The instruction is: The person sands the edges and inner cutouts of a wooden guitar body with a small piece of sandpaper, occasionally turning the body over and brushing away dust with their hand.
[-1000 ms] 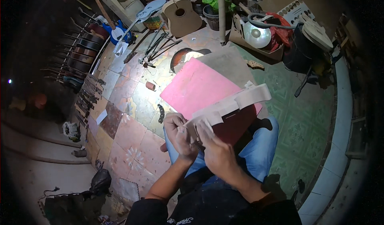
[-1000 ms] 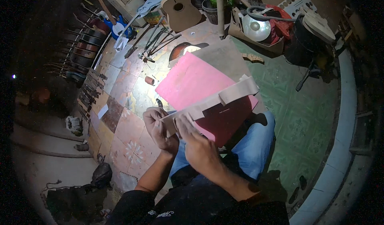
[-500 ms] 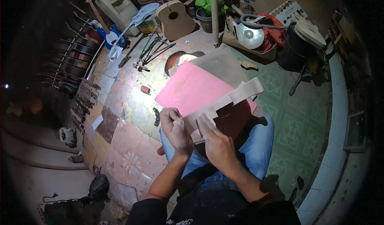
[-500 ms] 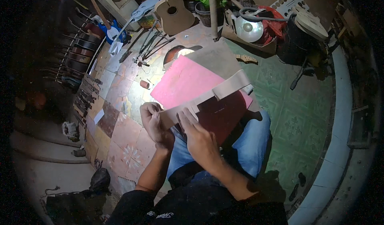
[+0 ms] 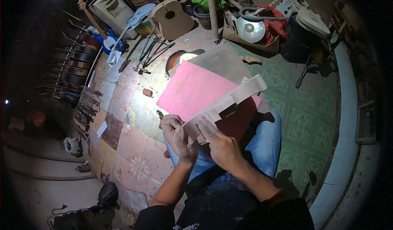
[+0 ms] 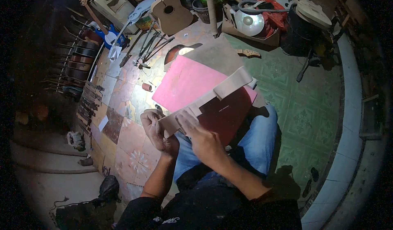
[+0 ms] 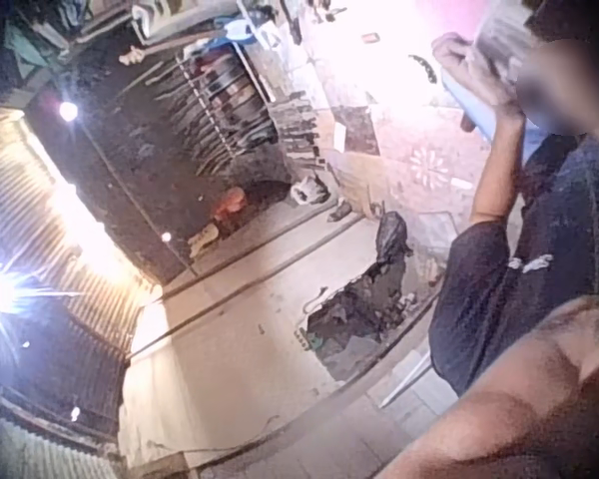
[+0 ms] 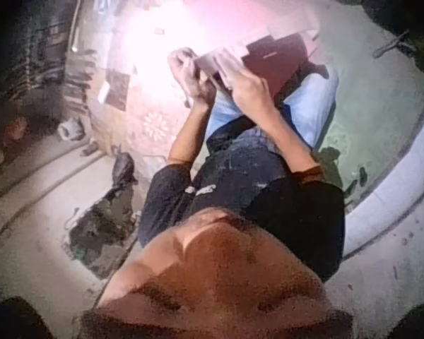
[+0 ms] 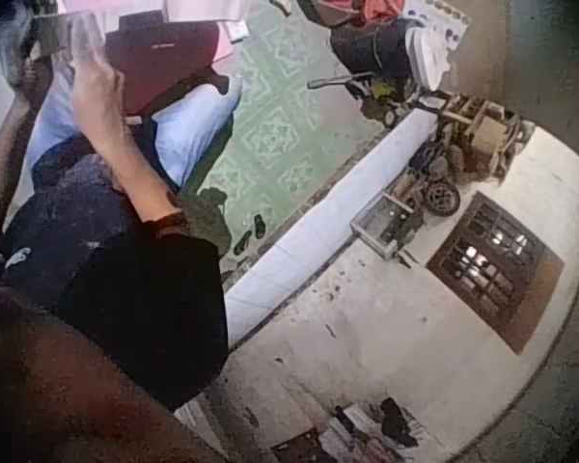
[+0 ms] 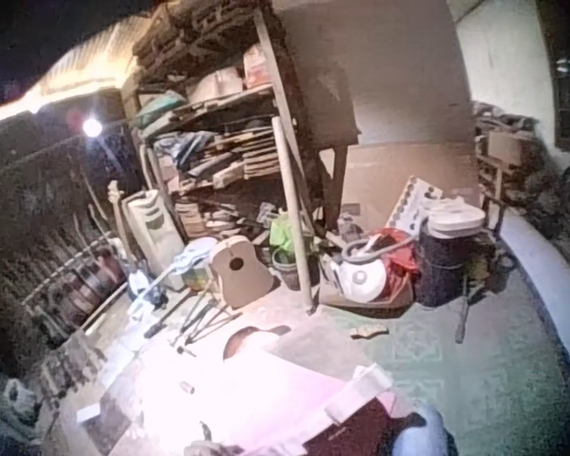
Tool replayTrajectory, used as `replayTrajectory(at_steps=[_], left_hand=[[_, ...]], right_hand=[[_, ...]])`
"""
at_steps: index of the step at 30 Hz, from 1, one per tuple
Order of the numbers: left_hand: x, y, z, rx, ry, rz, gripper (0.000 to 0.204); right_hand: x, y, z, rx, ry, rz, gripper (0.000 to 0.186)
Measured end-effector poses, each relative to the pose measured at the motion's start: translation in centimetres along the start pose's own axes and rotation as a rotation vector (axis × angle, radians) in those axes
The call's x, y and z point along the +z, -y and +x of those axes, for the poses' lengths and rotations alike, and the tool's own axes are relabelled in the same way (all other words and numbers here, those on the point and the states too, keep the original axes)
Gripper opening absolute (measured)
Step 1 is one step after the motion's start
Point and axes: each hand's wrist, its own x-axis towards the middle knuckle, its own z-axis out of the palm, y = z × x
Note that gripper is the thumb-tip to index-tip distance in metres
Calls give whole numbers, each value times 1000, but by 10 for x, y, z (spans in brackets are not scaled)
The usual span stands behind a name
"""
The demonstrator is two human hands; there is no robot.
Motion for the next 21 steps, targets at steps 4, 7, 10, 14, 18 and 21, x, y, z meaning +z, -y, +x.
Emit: replayTrajectory(at_steps=[4, 7, 10, 14, 18, 21], left_hand=[[-2, 0, -2, 30, 47, 78, 28], [4, -6, -2, -26, 6, 52, 29], [0, -2, 1, 53, 37, 93, 30], [-6, -1, -8, 219, 116, 265, 24], [-9, -2, -12, 67, 117, 127, 28], [-9, 2, -6, 21, 87, 96, 29]], right_hand=[[3, 13, 3, -65, -57, -52, 65], [1, 15, 2, -94, -51, -25, 65], [10, 14, 0, -45, -112, -111, 66], [12, 13, -4, -87, -125, -131, 68], [1, 22, 0, -91, -55, -38, 72], [5, 21, -7, -214, -89, -55, 70]])
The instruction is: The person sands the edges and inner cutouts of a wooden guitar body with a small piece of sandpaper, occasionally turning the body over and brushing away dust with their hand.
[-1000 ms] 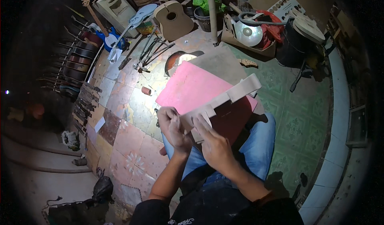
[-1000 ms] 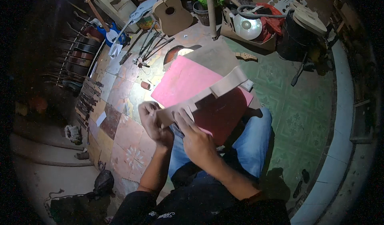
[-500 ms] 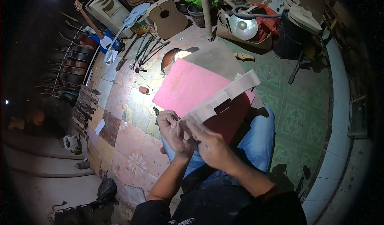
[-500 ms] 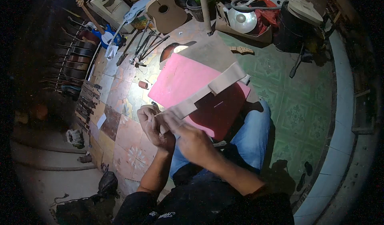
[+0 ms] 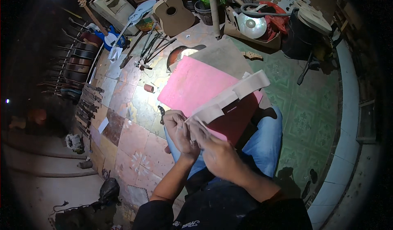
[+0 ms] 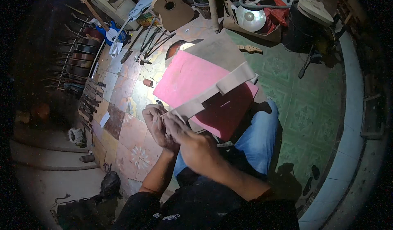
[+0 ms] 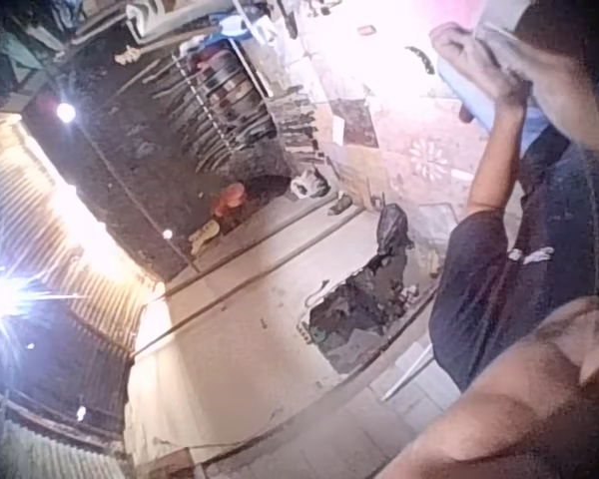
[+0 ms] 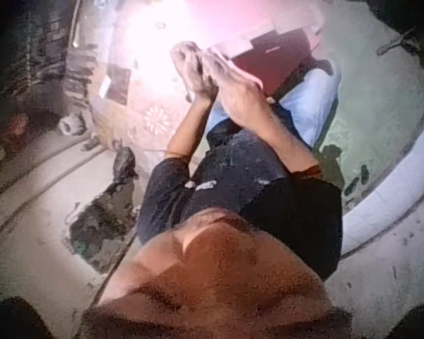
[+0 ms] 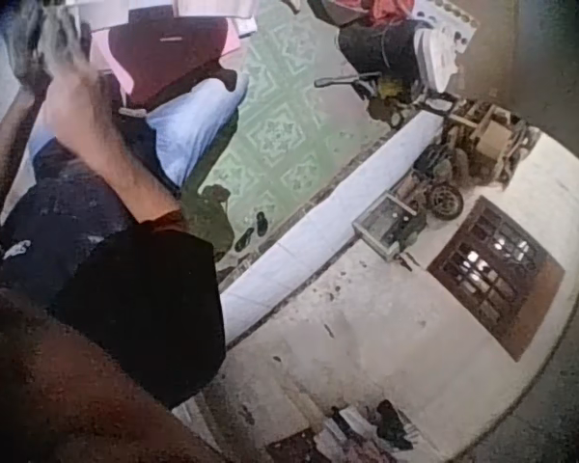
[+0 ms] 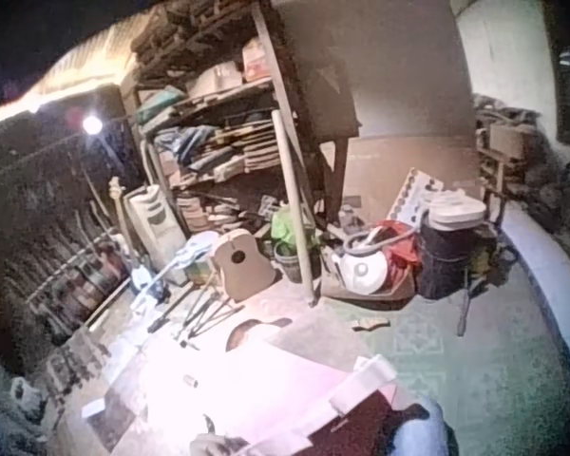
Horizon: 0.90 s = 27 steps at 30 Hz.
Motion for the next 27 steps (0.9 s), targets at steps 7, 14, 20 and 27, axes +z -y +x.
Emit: replayTrajectory(at_steps=[7, 14, 20, 27], left_hand=[[0, -2, -5, -14, -20, -24, 29], [3, -1, 3, -28, -35, -28, 26], [4, -1, 2, 16, -38, -65, 23], [4, -5, 0, -17, -25, -75, 22]], right_hand=[[3, 0, 0, 49, 3, -39, 67], [1, 3, 2, 22, -31, 44, 65], [-3, -8, 8, 60, 67, 83, 70], [-2, -19, 6, 171, 71, 35, 69]])
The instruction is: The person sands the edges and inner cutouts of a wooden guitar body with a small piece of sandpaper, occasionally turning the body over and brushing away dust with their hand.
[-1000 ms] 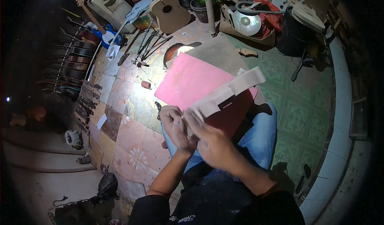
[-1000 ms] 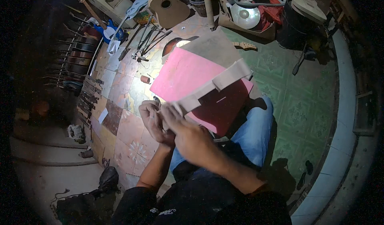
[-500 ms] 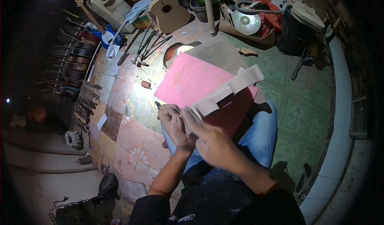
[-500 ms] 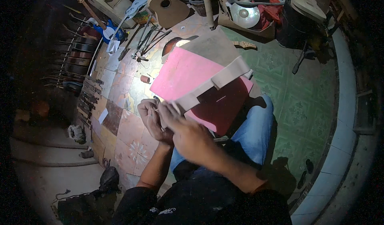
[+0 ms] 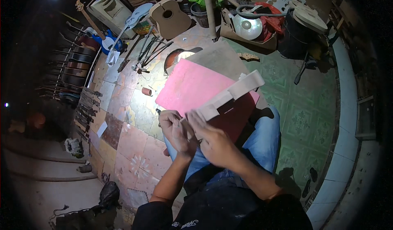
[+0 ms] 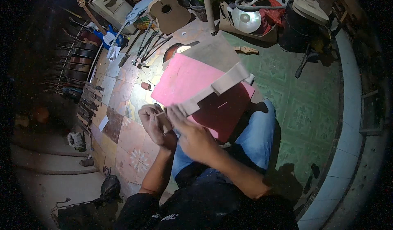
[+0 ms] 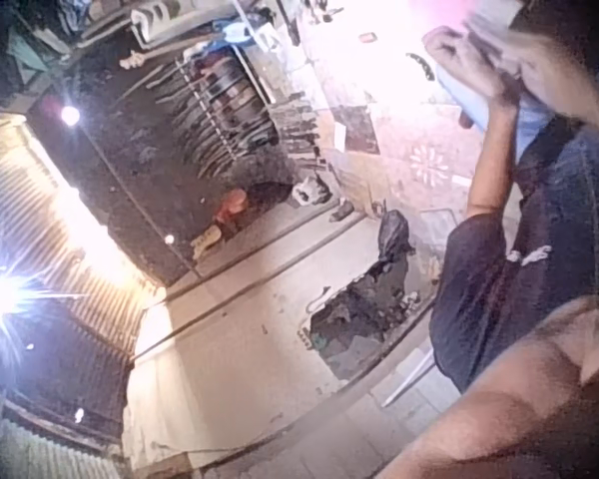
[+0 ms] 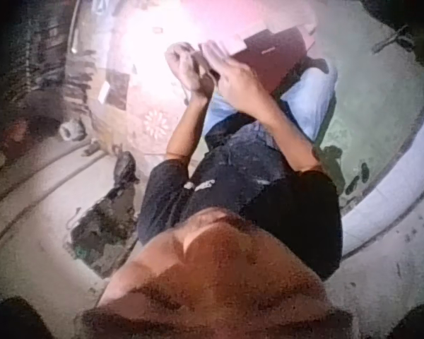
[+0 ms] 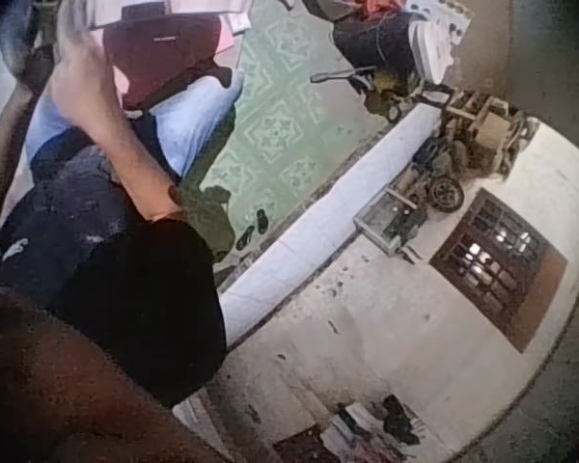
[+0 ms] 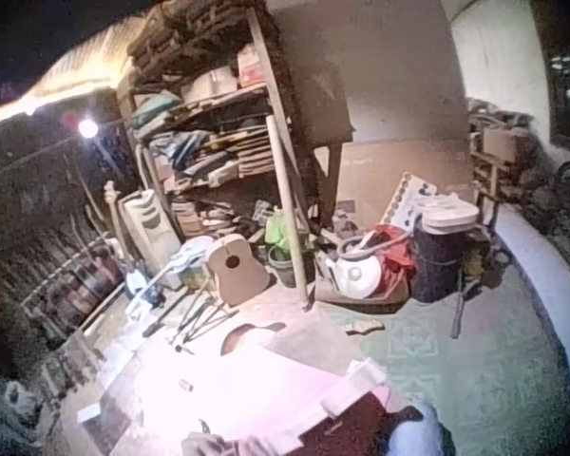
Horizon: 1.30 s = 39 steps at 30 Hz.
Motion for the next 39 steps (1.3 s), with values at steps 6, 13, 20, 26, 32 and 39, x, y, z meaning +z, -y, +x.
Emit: replayTrajectory(at_steps=[6, 13, 20, 26, 32, 39], left_hand=[[8, 1, 5, 20, -50, -9, 27], [7, 2, 8, 25, -54, -65, 21], [12, -2, 18, 41, -64, -35, 17], [7, -2, 29, -39, -59, -24, 22], [11, -8, 35, -64, -83, -20, 25], [13, -6, 18, -30, -103, -48, 25]], right_hand=[[2, -20, 16, 5, -54, -16, 68], [1, -20, 17, -5, -141, -248, 63], [6, -22, 7, -12, -200, -231, 61], [6, -12, -2, 67, -174, -279, 58], [1, -12, 8, 34, -179, -277, 53], [-3, -11, 17, 27, -186, -240, 50]])
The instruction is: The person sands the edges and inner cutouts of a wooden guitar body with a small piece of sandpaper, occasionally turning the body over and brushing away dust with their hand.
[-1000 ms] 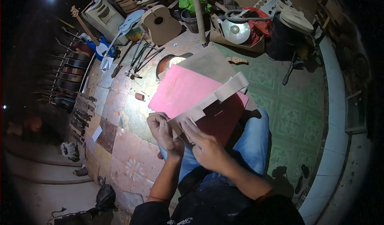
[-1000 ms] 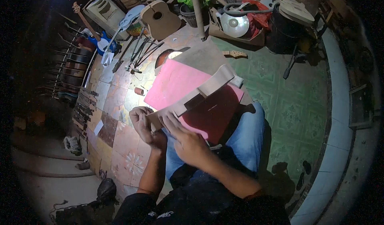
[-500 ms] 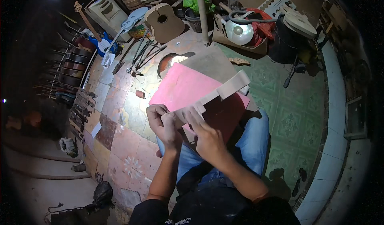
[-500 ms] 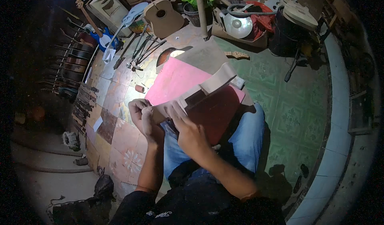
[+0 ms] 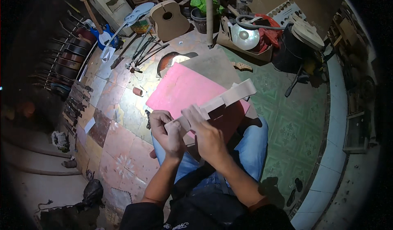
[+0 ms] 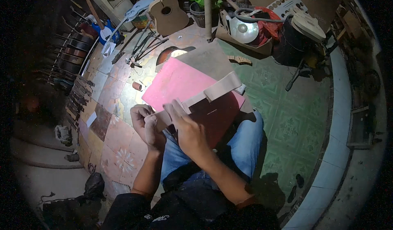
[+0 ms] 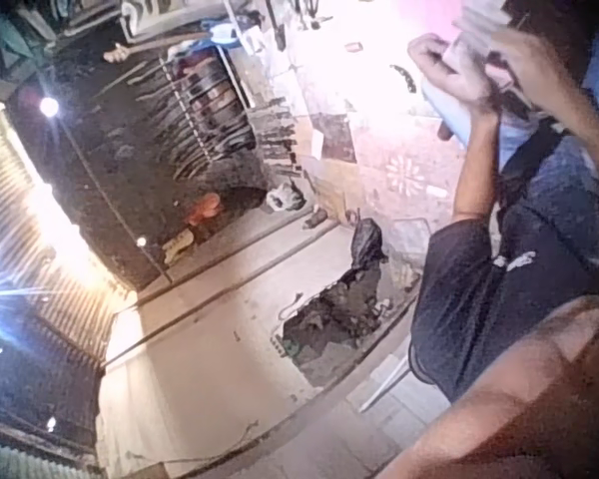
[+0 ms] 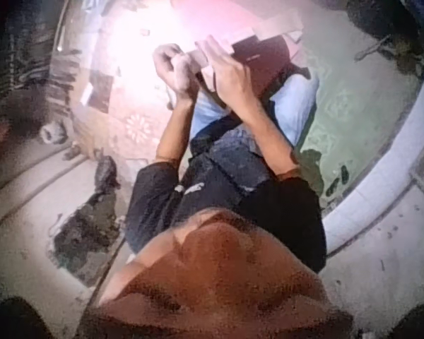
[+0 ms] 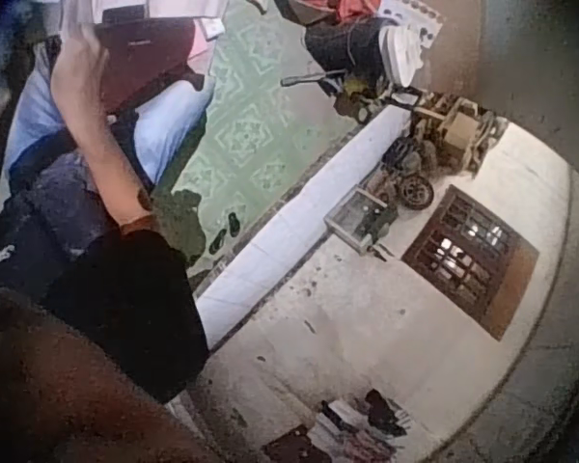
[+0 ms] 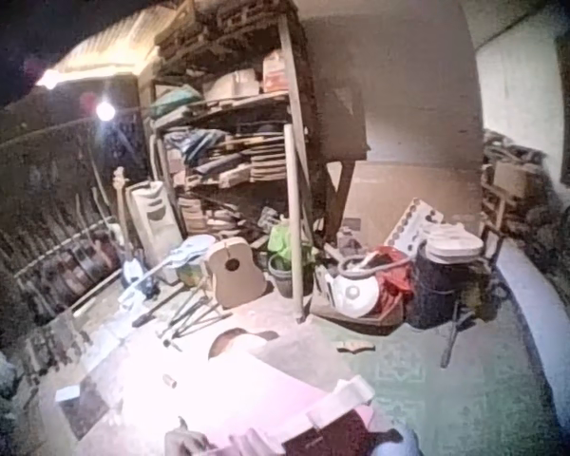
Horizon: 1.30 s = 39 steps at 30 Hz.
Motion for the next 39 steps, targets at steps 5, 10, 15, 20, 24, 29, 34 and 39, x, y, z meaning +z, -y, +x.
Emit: replayTrajectory(at_steps=[5, 10, 15, 20, 24, 29, 34, 39], left_hand=[[-1, 2, -9, 45, 25, 4, 23], [2, 0, -2, 39, 47, 91, 25], [3, -5, -8, 21, 69, 123, 23], [3, -5, -3, -45, 79, 109, 20], [9, -4, 3, 53, 91, 147, 16], [13, -8, 10, -38, 91, 27, 15], [2, 5, 28, -32, 124, 53, 15], [12, -2, 12, 4, 150, 82, 16]], right_hand=[[-2, -8, -3, -45, 20, -75, 56], [0, -6, -25, -25, -6, 0, 65], [-7, 0, 5, -26, 48, -7, 58], [-6, -8, -10, 6, 60, -15, 65], [-10, -5, 8, -106, -8, -56, 59], [-3, -17, -1, -73, -10, -29, 56], [-2, -16, 1, -25, 25, 2, 55], [-13, -11, 22, -73, 17, -67, 57]])
